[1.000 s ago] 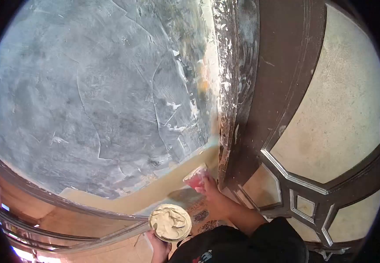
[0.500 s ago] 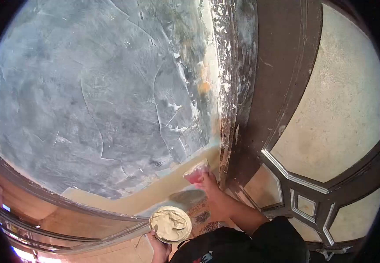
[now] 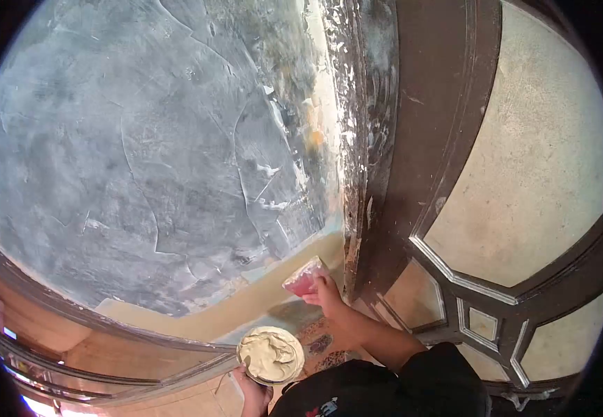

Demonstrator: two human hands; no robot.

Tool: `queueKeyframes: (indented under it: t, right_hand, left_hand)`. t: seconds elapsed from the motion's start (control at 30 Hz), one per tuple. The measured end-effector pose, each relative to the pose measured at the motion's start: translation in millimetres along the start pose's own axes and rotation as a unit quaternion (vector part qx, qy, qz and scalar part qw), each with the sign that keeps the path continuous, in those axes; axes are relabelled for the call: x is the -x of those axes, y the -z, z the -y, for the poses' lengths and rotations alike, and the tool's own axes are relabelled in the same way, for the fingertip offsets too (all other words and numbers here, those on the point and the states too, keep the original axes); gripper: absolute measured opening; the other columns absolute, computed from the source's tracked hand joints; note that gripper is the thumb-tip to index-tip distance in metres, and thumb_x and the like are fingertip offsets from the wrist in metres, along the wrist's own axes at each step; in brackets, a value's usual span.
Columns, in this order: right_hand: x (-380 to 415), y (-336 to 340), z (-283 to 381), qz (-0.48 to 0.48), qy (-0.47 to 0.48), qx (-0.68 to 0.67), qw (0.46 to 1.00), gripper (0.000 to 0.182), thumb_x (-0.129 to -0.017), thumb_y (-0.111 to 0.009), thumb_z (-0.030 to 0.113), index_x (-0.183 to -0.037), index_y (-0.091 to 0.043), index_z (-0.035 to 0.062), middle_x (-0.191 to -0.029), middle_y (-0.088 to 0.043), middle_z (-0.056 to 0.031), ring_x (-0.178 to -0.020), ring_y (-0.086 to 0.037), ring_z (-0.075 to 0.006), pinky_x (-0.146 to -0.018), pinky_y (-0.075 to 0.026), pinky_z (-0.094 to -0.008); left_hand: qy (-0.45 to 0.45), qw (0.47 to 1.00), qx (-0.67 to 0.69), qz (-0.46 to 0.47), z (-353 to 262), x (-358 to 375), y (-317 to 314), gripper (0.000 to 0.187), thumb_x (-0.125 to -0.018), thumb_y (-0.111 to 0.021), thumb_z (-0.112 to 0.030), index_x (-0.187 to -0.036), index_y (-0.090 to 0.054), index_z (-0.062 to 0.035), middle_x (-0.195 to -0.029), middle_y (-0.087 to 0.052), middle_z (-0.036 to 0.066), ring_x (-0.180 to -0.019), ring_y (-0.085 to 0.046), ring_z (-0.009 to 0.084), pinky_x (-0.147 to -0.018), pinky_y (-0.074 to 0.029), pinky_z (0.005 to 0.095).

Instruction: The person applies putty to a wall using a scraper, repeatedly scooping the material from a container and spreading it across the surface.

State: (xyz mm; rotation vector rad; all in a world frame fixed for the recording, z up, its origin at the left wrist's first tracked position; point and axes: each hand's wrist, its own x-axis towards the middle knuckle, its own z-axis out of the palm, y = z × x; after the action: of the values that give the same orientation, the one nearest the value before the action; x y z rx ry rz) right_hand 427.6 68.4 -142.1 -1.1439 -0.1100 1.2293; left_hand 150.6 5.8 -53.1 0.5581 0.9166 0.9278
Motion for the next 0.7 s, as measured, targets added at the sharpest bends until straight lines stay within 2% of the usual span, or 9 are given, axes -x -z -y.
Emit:
queueKeyframes:
  t: [0.07, 0.2, 0.27, 0.33, 0.4, 0.47, 0.5, 0.63, 0.7]
  right_hand:
    - [3.7, 0.8, -2.2, -0.021, -0.001, -0.006, 1.000, 0.046, -0.090, -0.051, 0.041, -0.119, -0.037, 0.0078, -0.094, -0.052, -0.0120, -0.065, -0.065, -0.0281, -0.056, -0.057, -0.0363]
    - [10.6, -10.4, 26.2, 0.006, 0.067, -0.028, 0.997, 0.047, -0.089, -0.052, 0.043, -0.117, -0.039, 0.0074, -0.093, -0.051, -0.0115, -0.066, -0.065, -0.0266, -0.057, -0.056, -0.0338]
    - [6.8, -12.3, 38.9, 0.022, 0.090, -0.039, 0.995, 0.047, -0.089, -0.052, 0.043, -0.117, -0.040, 0.0073, -0.092, -0.051, -0.0110, -0.066, -0.065, -0.0261, -0.057, -0.056, -0.0330]
    - [1.5, -10.1, 44.8, 0.022, 0.117, -0.045, 0.992, 0.044, -0.090, -0.052, 0.043, -0.112, -0.041, 0.0069, -0.089, -0.051, -0.0102, -0.066, -0.064, -0.0258, -0.058, -0.056, -0.0322]
    - [-19.7, 11.1, 22.1, 0.011, 0.089, -0.050, 0.995, 0.043, -0.089, -0.052, 0.044, -0.108, -0.042, 0.0072, -0.088, -0.052, -0.0092, -0.066, -0.065, -0.0257, -0.057, -0.056, -0.0332]
    - [-27.1, 30.8, -1.0, -0.051, 0.025, -0.009, 0.998, 0.041, -0.089, -0.052, 0.043, -0.107, -0.042, 0.0072, -0.086, -0.052, -0.0084, -0.066, -0.065, -0.0254, -0.056, -0.056, -0.0338]
    - [-25.4, 39.8, -7.7, -0.038, 0.012, -0.014, 0.999, 0.041, -0.090, -0.052, 0.042, -0.108, -0.042, 0.0072, -0.085, -0.052, -0.0078, -0.066, -0.065, -0.0255, -0.054, -0.057, -0.0342]
    - [-13.9, 39.8, 4.3, -0.045, 0.007, 0.000, 0.999, 0.041, -0.090, -0.051, 0.043, -0.109, -0.042, 0.0070, -0.084, -0.052, -0.0080, -0.065, -0.065, -0.0256, -0.055, -0.056, -0.0328]
    - [-6.6, 25.0, 33.3, -0.011, 0.076, -0.026, 0.997, 0.043, -0.089, -0.051, 0.043, -0.110, -0.042, 0.0065, -0.084, -0.052, -0.0082, -0.066, -0.065, -0.0266, -0.055, -0.056, -0.0328]
  left_hand:
    - [-0.006, 1.000, 0.004, 0.010, -0.1, 0.3, -1.3, 0.067, -0.079, -0.040, -0.043, -0.133, -0.035, -0.0032, -0.133, -0.043, 0.016, -0.122, -0.043, 0.0306, -0.101, -0.036, 0.0421]
    - [-0.003, 1.000, 0.015, 0.016, 2.2, -2.0, 2.7, 0.065, -0.081, -0.038, -0.045, -0.133, -0.036, -0.0044, -0.133, -0.044, 0.014, -0.120, -0.045, 0.0293, -0.101, -0.038, 0.0406]
    - [-0.033, 0.999, -0.005, 0.014, 7.6, -6.9, 10.5, 0.066, -0.081, -0.039, -0.046, -0.132, -0.037, -0.0051, -0.132, -0.045, 0.014, -0.119, -0.046, 0.0292, -0.100, -0.039, 0.0398]
    - [-0.023, 0.999, 0.014, 0.017, 9.9, -7.0, 12.7, 0.067, -0.080, -0.040, -0.047, -0.133, -0.037, -0.0051, -0.132, -0.045, 0.014, -0.119, -0.047, 0.0293, -0.099, -0.040, 0.0399]
    - [-0.009, 1.000, 0.018, 0.004, 7.4, -3.8, 6.6, 0.068, -0.080, -0.041, -0.047, -0.133, -0.036, -0.0050, -0.133, -0.044, 0.014, -0.119, -0.046, 0.0295, -0.099, -0.040, 0.0405]
    - [-0.015, 1.000, 0.020, 0.014, 6.5, -1.5, 1.0, 0.068, -0.080, -0.041, -0.046, -0.133, -0.035, -0.0047, -0.133, -0.044, 0.014, -0.120, -0.046, 0.0297, -0.099, -0.040, 0.0411]
    - [-0.012, 1.000, 0.016, 0.016, 6.9, -1.5, 1.1, 0.068, -0.080, -0.040, -0.046, -0.133, -0.035, -0.0048, -0.133, -0.044, 0.014, -0.120, -0.046, 0.0298, -0.100, -0.039, 0.0412]
    - [-0.015, 1.000, 0.000, 0.012, 7.6, -3.5, 0.1, 0.066, -0.081, -0.038, -0.046, -0.133, -0.036, -0.0050, -0.132, -0.045, 0.014, -0.120, -0.046, 0.0296, -0.100, -0.039, 0.0412]
    - [-0.024, 1.000, 0.013, 0.012, 12.7, -8.8, 6.3, 0.065, -0.082, -0.038, -0.046, -0.133, -0.036, -0.0048, -0.131, -0.046, 0.014, -0.119, -0.046, 0.0294, -0.099, -0.040, 0.0412]
